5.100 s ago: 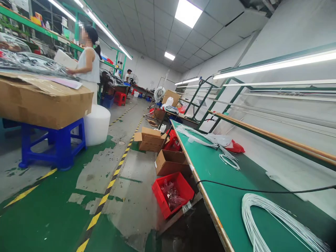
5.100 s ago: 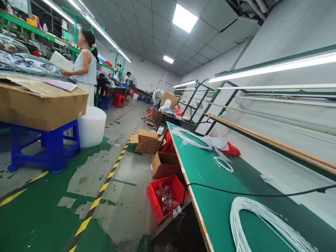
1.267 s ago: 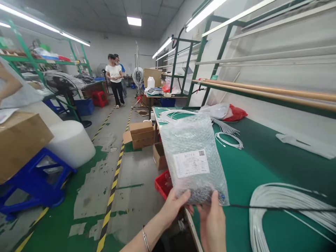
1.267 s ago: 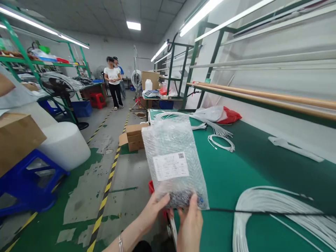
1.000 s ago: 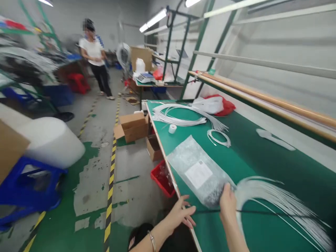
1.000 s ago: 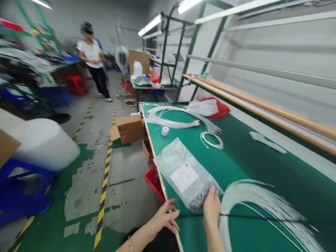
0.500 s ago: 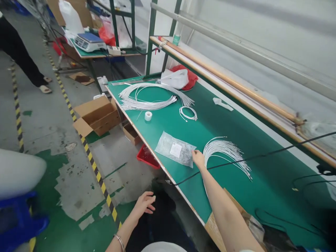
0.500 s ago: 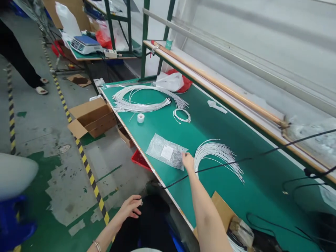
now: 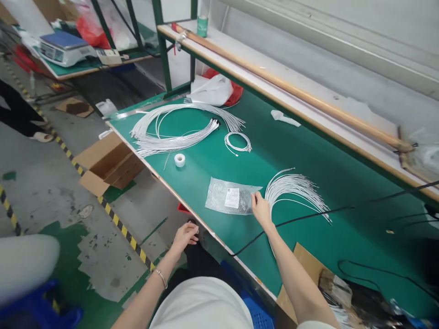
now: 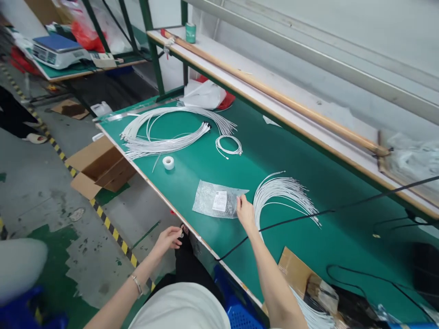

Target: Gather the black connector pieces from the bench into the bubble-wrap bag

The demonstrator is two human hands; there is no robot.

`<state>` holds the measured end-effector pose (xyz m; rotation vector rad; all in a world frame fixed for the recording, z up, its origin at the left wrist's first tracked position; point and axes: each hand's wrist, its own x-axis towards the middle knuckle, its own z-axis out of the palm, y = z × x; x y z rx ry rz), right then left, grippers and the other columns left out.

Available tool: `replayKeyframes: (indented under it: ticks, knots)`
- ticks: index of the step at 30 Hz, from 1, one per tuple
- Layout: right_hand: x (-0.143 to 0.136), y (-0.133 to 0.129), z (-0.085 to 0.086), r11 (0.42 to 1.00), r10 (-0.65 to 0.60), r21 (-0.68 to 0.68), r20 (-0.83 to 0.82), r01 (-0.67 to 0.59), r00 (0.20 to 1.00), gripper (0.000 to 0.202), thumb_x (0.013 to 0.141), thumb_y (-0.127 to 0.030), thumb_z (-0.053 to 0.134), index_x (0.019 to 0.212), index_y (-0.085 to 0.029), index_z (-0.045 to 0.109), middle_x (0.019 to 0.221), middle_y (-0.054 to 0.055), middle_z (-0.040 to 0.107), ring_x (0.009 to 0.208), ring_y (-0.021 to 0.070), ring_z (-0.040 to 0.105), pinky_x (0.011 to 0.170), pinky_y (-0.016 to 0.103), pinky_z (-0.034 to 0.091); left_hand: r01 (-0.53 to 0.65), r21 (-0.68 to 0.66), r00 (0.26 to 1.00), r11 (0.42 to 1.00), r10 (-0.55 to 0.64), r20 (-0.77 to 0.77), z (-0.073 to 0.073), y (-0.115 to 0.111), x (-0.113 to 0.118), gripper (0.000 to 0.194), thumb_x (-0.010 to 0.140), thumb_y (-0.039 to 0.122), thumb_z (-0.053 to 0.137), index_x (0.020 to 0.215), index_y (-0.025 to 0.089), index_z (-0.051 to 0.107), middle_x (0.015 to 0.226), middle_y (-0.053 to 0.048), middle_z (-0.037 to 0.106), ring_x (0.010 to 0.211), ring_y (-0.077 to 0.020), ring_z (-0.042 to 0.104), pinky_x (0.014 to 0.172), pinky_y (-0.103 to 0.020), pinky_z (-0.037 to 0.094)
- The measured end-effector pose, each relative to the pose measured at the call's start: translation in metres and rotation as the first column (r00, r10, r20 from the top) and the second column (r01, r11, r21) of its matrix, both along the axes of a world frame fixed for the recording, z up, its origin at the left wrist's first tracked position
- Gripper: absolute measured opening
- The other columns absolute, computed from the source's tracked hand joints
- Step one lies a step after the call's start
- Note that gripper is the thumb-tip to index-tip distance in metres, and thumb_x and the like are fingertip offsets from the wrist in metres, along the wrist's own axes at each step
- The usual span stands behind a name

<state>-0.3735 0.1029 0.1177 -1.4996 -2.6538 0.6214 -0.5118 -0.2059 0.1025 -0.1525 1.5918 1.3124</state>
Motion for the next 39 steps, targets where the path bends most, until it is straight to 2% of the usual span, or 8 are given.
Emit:
replayKeyframes:
  ticks: [5,8,11,17,23,28,33,39]
  knots:
    - [-0.022,0.012,0.027,0.994,0.113,0.003,-0.085,-0.114,0.99,0.034,0.103,-0.044,0.038,0.077,-0.024,0.046,0.065,0.002,0.052,0.064,0.0192,0.054,0.062,0.028,0.032,0.128,-0.017,0.99,0.992,-0.129,-0.06,-0.015,0.067,-0.061,0.031,0.082,0.036,0.08,0.099,0.014,0.065,0.083,-0.003,0.066,0.063,-0.0123,0.064,0.06,-0.023,0.053]
    - [-0.035,0.015,0.043,0.991,0.135,0.033,-0.115,-0.133,0.984,0.036,0.103,-0.046,0.034,0.075,-0.025,0.04,0.063,0.001,0.05,0.061,0.0184,0.052,0.061,0.027,0.032,0.189,-0.032,0.979,0.981,-0.191,-0.076,-0.026,0.093,-0.081,0.026,0.093,0.03,0.07,0.111,0.013,0.062,0.094,-0.004,0.067,0.068,-0.0117,0.063,0.06,-0.024,0.054]
    - [-0.045,0.013,0.06,0.989,0.144,0.06,-0.135,-0.137,0.98,0.038,0.103,-0.048,0.032,0.073,-0.025,0.037,0.06,-0.001,0.046,0.055,0.0171,0.048,0.059,0.027,0.031,0.261,-0.058,0.962,0.964,-0.265,-0.073,-0.035,0.108,-0.091,0.03,0.096,0.029,0.066,0.122,0.014,0.06,0.103,-0.006,0.066,0.073,-0.0125,0.064,0.061,-0.025,0.056]
    - [-0.063,0.0,0.096,0.99,0.106,0.109,-0.142,-0.091,0.984,0.037,0.102,-0.048,0.039,0.072,-0.025,0.037,0.055,-0.003,0.043,0.05,0.0155,0.043,0.056,0.027,0.029,0.428,-0.068,0.903,0.901,-0.43,-0.02,-0.043,0.126,-0.108,0.038,0.098,0.033,0.063,0.132,0.016,0.056,0.111,-0.008,0.065,0.079,-0.0148,0.066,0.063,-0.027,0.06]
    - [-0.089,-0.008,0.127,0.989,0.03,0.145,-0.092,-0.017,0.995,0.039,0.099,-0.048,0.043,0.069,-0.024,0.045,0.053,-0.002,0.047,0.05,0.0153,0.044,0.055,0.028,0.031,0.552,-0.027,0.833,0.833,-0.55,0.063,-0.037,0.135,-0.131,0.036,0.099,0.034,0.063,0.129,0.016,0.058,0.112,-0.008,0.066,0.083,-0.0163,0.067,0.068,-0.031,0.061]
    - [-0.097,-0.009,0.147,0.98,-0.079,0.18,-0.073,0.091,0.994,0.043,0.098,-0.052,0.042,0.069,-0.022,0.052,0.058,0.002,0.057,0.056,0.0166,0.052,0.058,0.028,0.037,0.607,0.011,0.789,0.795,-0.604,0.109,-0.034,0.136,-0.148,0.034,0.099,0.035,0.063,0.125,0.015,0.06,0.111,-0.008,0.066,0.085,-0.0171,0.067,0.071,-0.033,0.06]
    - [-0.099,-0.012,0.159,0.975,-0.122,0.183,-0.024,0.124,0.992,0.037,0.093,-0.049,0.051,0.068,-0.022,0.056,0.062,0.003,0.062,0.058,0.0173,0.055,0.059,0.028,0.036,0.626,0.034,0.769,0.779,-0.624,0.14,-0.033,0.139,-0.157,0.032,0.099,0.035,0.063,0.123,0.015,0.061,0.108,-0.007,0.066,0.084,-0.017,0.067,0.071,-0.033,0.06]
    - [-0.098,-0.012,0.157,0.965,-0.186,0.184,-0.018,0.186,0.982,0.034,0.089,-0.044,0.054,0.063,-0.023,0.054,0.06,0.004,0.062,0.06,0.0193,0.056,0.06,0.028,0.036,0.617,0.053,0.768,0.785,-0.615,0.176,-0.033,0.144,-0.161,0.032,0.098,0.036,0.063,0.122,0.015,0.061,0.109,-0.007,0.066,0.086,-0.0174,0.066,0.073,-0.034,0.06]
